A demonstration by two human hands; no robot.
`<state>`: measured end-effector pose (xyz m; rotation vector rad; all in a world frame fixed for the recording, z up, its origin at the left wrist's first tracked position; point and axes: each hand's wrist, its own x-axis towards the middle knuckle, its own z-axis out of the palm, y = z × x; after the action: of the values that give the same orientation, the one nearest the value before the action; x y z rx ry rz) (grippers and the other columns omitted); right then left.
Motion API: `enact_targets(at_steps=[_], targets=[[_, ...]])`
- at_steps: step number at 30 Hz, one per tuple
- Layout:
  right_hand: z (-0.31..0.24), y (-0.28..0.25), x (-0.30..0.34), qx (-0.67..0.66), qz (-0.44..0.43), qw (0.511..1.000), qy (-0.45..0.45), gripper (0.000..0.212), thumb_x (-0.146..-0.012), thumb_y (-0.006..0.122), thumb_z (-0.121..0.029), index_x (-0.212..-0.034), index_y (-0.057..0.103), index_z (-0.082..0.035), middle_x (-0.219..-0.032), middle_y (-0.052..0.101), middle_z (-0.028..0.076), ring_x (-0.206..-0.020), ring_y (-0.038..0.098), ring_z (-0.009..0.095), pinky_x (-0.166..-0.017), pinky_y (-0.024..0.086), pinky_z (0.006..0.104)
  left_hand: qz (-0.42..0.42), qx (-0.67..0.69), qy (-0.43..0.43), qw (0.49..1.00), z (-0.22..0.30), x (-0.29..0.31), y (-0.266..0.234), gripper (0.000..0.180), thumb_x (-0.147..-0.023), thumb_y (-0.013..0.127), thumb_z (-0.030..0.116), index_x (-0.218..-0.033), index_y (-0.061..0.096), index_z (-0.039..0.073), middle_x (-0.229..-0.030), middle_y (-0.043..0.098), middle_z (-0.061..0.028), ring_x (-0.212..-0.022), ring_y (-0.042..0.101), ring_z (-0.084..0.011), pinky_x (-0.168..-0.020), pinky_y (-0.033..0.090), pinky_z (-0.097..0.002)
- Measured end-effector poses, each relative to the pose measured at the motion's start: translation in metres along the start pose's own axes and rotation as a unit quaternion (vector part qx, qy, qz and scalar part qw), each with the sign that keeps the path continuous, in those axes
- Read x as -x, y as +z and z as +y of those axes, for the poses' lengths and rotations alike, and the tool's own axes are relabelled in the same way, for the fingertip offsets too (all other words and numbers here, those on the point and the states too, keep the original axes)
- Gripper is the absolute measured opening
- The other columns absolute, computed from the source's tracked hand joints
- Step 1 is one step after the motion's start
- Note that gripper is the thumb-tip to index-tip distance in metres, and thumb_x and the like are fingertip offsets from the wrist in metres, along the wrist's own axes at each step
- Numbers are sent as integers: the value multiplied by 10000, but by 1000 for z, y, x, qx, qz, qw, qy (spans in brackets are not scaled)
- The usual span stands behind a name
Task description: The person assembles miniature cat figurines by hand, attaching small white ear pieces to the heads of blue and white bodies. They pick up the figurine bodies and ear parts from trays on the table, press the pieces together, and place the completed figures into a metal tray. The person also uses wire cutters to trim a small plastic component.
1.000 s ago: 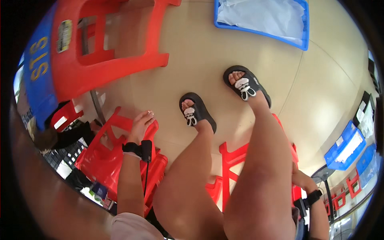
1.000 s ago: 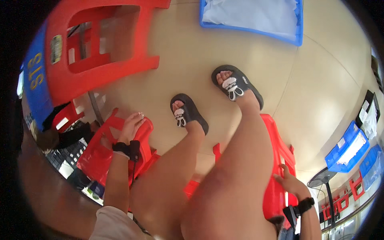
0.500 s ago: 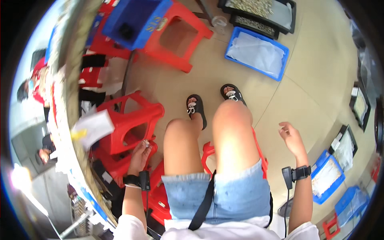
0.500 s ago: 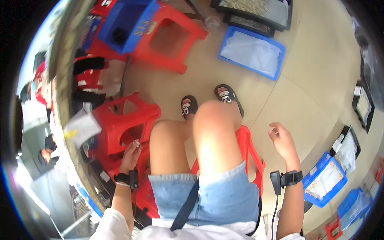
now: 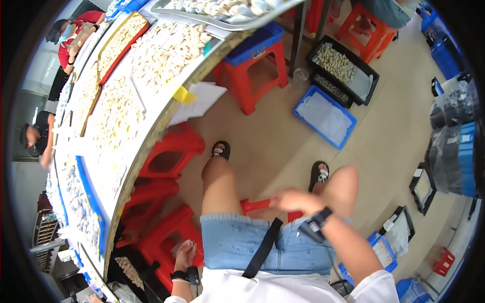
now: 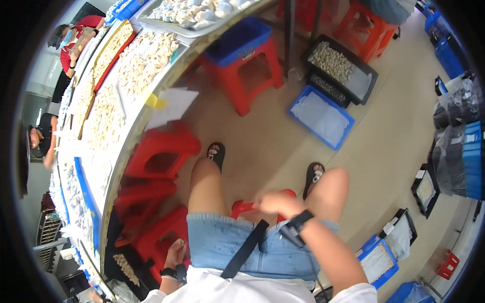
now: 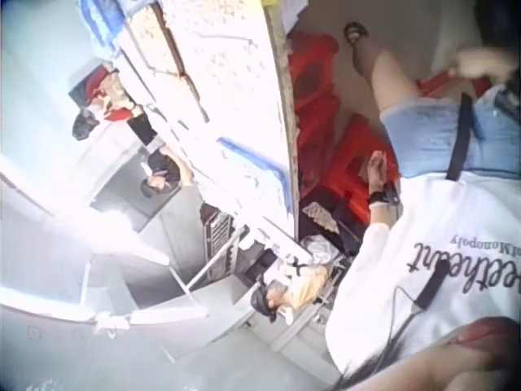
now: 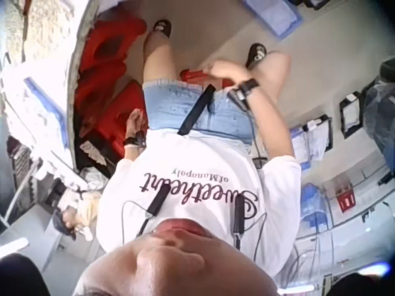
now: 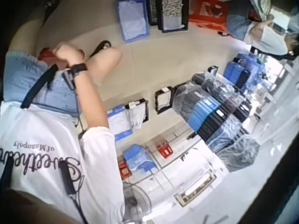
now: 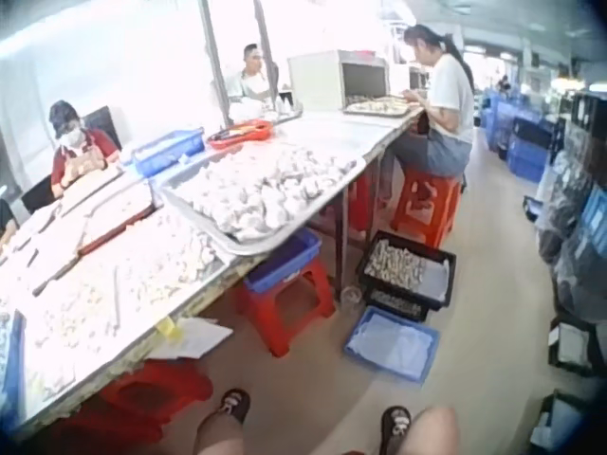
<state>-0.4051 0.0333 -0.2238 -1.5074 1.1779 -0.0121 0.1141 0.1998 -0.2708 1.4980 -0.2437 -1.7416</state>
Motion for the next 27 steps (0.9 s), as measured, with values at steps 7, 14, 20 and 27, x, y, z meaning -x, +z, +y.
enact_targets(at_steps=[7, 14, 20, 27], targets=[[-4, 72, -44, 23, -368, 911, 184, 257, -791, 552, -269, -924, 705, -111, -890, 677, 96, -807, 612, 237, -728, 463, 392, 68, 65, -16, 995, -9, -9, 16, 88, -861, 606, 60, -944, 581, 42, -899, 591, -45, -864, 572, -168, -847, 475, -317], [-23, 68, -109, 163, -337, 920, 113, 215, -771, 592, -211, -939, 695, -125, -914, 669, 105, -899, 612, 229, -773, 473, 376, 206, 12, -73, 976, 53, 58, 41, 77, -871, 572, 62, -941, 590, 35, -917, 612, -71, -914, 572, -197, -859, 442, -321], [-49, 22, -174, 229, -118, 961, 105, 211, -781, 623, -206, -945, 676, -84, -894, 664, 117, -865, 625, 238, -763, 482, 364, 220, 61, -13, 973, 49, 53, 37, 171, -877, 573, 82, -1037, 566, 20, -1022, 596, -98, -997, 555, -215, -908, 429, -343], [-106, -50, -146, 272, 81, 958, -28, 230, -793, 660, -200, -953, 654, -36, -870, 657, 130, -826, 640, 249, -751, 493, 350, 212, -316, 267, 885, 42, 12, 44, 285, -884, 573, 104, -1148, 538, 2, -1145, 577, -129, -1094, 534, -237, -965, 413, -368]])
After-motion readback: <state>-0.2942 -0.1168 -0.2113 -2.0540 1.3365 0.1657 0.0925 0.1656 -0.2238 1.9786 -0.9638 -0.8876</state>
